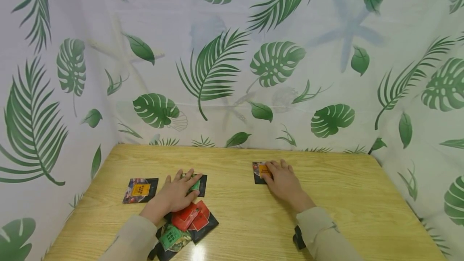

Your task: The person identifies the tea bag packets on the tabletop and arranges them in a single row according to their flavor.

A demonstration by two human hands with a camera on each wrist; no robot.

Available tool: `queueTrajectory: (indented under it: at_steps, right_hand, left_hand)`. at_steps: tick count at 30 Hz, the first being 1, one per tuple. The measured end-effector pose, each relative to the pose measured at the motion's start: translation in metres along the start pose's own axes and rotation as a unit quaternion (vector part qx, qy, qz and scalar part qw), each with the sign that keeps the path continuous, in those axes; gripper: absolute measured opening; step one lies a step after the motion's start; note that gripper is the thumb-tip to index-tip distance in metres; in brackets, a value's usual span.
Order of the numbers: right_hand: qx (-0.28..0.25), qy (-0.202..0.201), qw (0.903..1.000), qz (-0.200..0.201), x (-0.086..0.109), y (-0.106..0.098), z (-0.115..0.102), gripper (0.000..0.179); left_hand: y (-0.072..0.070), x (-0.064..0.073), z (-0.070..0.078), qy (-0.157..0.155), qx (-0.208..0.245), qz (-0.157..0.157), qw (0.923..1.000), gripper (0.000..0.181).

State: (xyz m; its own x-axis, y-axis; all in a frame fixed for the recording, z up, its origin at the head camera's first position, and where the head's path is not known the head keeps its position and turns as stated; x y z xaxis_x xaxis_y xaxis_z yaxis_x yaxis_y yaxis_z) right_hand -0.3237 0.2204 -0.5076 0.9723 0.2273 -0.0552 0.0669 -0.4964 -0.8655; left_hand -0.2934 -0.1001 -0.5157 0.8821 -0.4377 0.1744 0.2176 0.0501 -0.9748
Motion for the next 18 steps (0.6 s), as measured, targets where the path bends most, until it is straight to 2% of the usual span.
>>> queueTrajectory:
  at_steps: [14, 18]
  right_hand:
    - [-0.026, 0.028, 0.9990, -0.024, -0.006, -0.001, 0.017, 0.058]
    - [-0.025, 0.024, 0.9991, -0.023, -0.008, -0.002, 0.020, 0.059]
  left_hand:
    - [0.002, -0.001, -0.001, -0.003, -0.003, -0.003, 1.0000, 0.060]
    - [0.003, -0.002, -0.001, -0.002, -0.007, -0.004, 1.0000, 0.060]
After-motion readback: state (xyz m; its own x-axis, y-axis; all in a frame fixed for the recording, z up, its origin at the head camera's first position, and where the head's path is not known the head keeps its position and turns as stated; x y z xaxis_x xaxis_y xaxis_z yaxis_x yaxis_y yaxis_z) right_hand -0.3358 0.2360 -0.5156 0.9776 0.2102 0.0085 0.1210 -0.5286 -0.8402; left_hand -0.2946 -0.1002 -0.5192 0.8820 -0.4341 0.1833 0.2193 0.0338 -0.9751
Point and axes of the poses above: each hand's wrist, its own x-axis away from the middle knuckle, its own y-axis out of the palm, z = x × y, the point moved 8 cm from there along -x, towards the middle knuckle, and after that the axes turned 14 degrees about -x, right-handed, at the moved point
